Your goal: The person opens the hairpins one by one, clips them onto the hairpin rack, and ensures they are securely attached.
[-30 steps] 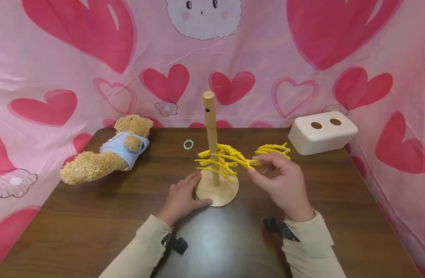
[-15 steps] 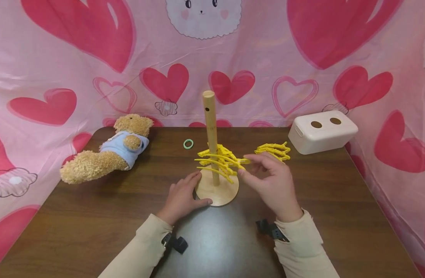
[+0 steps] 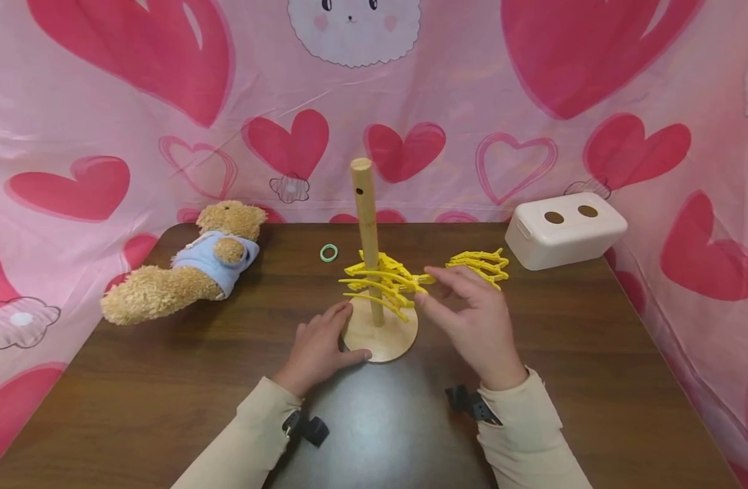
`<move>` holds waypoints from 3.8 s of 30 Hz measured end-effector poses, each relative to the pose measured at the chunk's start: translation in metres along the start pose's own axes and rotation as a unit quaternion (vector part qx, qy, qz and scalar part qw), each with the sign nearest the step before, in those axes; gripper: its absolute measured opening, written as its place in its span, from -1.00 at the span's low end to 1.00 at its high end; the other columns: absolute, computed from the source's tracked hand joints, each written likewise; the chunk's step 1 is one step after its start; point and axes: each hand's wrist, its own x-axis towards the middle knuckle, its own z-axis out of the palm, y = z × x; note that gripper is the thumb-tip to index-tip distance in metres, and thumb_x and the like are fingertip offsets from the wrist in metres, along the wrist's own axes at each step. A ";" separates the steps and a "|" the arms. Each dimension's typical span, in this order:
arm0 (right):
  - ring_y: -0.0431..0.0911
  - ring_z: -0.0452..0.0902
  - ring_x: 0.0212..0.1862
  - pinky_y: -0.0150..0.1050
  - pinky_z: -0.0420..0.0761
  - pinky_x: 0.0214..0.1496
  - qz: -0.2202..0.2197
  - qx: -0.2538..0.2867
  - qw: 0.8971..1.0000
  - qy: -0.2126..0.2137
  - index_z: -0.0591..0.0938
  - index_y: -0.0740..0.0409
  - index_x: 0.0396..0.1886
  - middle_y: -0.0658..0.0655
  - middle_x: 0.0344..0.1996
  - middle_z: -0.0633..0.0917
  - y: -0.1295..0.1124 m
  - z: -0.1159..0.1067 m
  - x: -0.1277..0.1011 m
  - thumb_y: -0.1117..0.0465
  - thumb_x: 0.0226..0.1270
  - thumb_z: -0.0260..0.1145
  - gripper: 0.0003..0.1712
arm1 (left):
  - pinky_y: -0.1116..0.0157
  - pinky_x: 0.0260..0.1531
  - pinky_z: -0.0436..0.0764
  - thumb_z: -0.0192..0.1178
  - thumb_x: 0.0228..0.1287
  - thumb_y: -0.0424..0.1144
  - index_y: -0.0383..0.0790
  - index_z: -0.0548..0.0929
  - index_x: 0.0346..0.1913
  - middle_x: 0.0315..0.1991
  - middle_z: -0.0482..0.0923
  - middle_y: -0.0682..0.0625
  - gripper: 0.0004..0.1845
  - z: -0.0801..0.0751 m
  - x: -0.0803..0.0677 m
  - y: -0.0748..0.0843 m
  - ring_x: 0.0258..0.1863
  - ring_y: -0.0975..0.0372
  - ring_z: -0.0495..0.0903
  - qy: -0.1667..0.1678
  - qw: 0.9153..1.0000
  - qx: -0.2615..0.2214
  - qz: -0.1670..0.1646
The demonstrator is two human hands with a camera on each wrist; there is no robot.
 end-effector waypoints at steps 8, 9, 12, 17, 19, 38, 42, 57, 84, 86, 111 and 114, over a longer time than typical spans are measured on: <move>-0.25 0.41 -0.22 -0.34 0.38 -0.38 -0.010 -0.009 1.000 -0.018 0.65 -0.06 0.01 -0.12 -0.25 0.61 -0.002 0.005 0.001 0.08 0.10 0.42 -0.58 | 0.06 -0.14 0.26 0.16 -0.16 0.48 -0.05 0.23 0.39 0.37 0.18 0.07 0.06 0.000 0.000 -0.001 0.08 0.10 0.37 -0.007 1.000 -0.002 -0.004; -0.24 0.42 -0.22 -0.35 0.38 -0.36 -0.014 -0.009 1.000 -0.018 0.65 -0.06 0.02 -0.11 -0.25 0.61 -0.003 0.006 0.001 0.10 0.11 0.42 -0.58 | 0.07 -0.14 0.26 0.16 -0.17 0.48 -0.05 0.24 0.39 0.37 0.18 0.07 0.06 0.000 0.000 -0.001 0.08 0.10 0.37 -0.007 1.000 -0.002 -0.004; -0.22 0.43 -0.22 -0.36 0.38 -0.31 -0.031 -0.007 0.999 -0.010 0.64 -0.03 0.05 -0.07 -0.26 0.62 -0.003 0.007 0.002 0.17 0.10 0.43 -0.55 | 0.07 -0.15 0.26 0.16 -0.17 0.49 -0.05 0.24 0.39 0.36 0.18 0.07 0.06 0.000 0.000 -0.001 0.07 0.10 0.37 -0.007 1.000 0.001 -0.003; -0.23 0.43 -0.22 -0.37 0.38 -0.28 -0.038 -0.001 0.999 -0.001 0.64 -0.02 0.05 -0.04 -0.27 0.62 -0.004 0.009 0.002 0.20 0.07 0.44 -0.53 | 0.07 -0.16 0.26 0.17 -0.16 0.48 -0.05 0.25 0.38 0.36 0.19 0.07 0.05 -0.001 0.000 0.000 0.05 0.10 0.38 -0.004 1.000 0.003 0.003; -0.22 0.42 -0.22 -0.35 0.40 -0.29 -0.037 -0.001 0.999 -0.012 0.64 -0.03 0.05 -0.06 -0.28 0.61 -0.004 0.011 0.001 0.16 0.08 0.43 -0.54 | 0.08 -0.16 0.26 0.17 -0.16 0.48 -0.05 0.25 0.38 0.36 0.20 0.06 0.05 -0.001 0.000 0.000 0.04 0.09 0.39 -0.004 1.000 0.005 0.006; -0.18 0.45 -0.16 -0.14 0.40 -0.10 -0.007 0.020 1.000 -0.018 0.65 -0.06 0.01 -0.07 -0.21 0.63 -0.006 0.017 -0.001 0.06 0.10 0.42 -0.58 | 0.08 -0.16 0.26 0.17 -0.17 0.48 -0.05 0.27 0.37 0.34 0.22 0.07 0.04 -0.001 0.000 0.001 0.05 0.10 0.39 -0.004 1.000 -0.002 0.005; -0.17 0.47 -0.15 -0.28 0.42 -0.13 -0.003 0.020 1.000 -0.010 0.66 -0.06 -0.02 -0.09 -0.21 0.63 -0.007 0.018 -0.001 0.07 0.08 0.43 -0.59 | 0.09 -0.15 0.26 0.16 -0.18 0.49 -0.03 0.27 0.37 0.34 0.22 0.07 0.05 -0.001 0.000 0.001 0.05 0.11 0.39 -0.005 1.000 -0.002 0.003; -0.22 0.44 -0.08 -0.17 0.44 -0.08 0.035 0.038 0.998 -0.038 0.64 -0.13 0.01 -0.15 -0.14 0.61 -0.003 0.014 -0.002 -0.04 0.06 0.42 -0.55 | 0.07 -0.13 0.26 0.15 -0.18 0.49 -0.02 0.24 0.39 0.36 0.19 0.08 0.06 -0.002 0.000 0.002 0.08 0.11 0.37 -0.019 1.000 -0.010 -0.004; -0.14 0.45 -0.10 -0.37 0.36 -0.08 0.075 0.003 0.997 0.025 0.64 0.03 -0.04 -0.05 -0.13 0.63 0.051 -0.011 0.013 0.00 0.15 0.37 -0.60 | 0.08 -0.13 0.26 0.15 -0.22 0.52 -0.02 0.27 0.37 0.33 0.24 0.07 0.07 0.000 -0.001 0.004 0.07 0.12 0.37 0.002 1.000 -0.008 -0.010; -0.13 0.43 -0.09 -0.38 0.34 -0.08 0.088 -0.008 0.996 0.015 0.62 0.02 -0.02 -0.05 -0.11 0.62 0.057 -0.012 0.014 -0.03 0.15 0.36 -0.58 | 0.08 -0.14 0.26 0.14 -0.22 0.52 -0.02 0.27 0.37 0.33 0.24 0.07 0.07 0.000 -0.001 0.004 0.07 0.12 0.38 0.002 1.000 -0.008 -0.010; 0.12 0.33 0.15 0.04 0.42 0.05 0.225 -0.024 0.973 -0.042 0.48 0.08 0.20 0.17 0.14 0.46 0.131 -0.023 0.012 -0.21 0.17 0.25 -0.31 | 0.07 -0.13 0.26 0.15 -0.24 0.53 -0.02 0.27 0.37 0.33 0.24 0.06 0.09 0.000 -0.001 0.004 0.09 0.11 0.37 -0.001 1.000 -0.016 -0.011; 0.15 0.31 0.20 0.12 0.37 0.11 0.242 -0.003 0.969 -0.048 0.46 0.11 0.22 0.21 0.19 0.43 0.137 -0.023 0.012 -0.19 0.18 0.27 -0.30 | 0.08 -0.14 0.26 0.16 -0.24 0.52 -0.02 0.27 0.37 0.32 0.25 0.06 0.08 0.000 0.000 0.003 0.08 0.11 0.38 0.002 1.000 -0.015 -0.011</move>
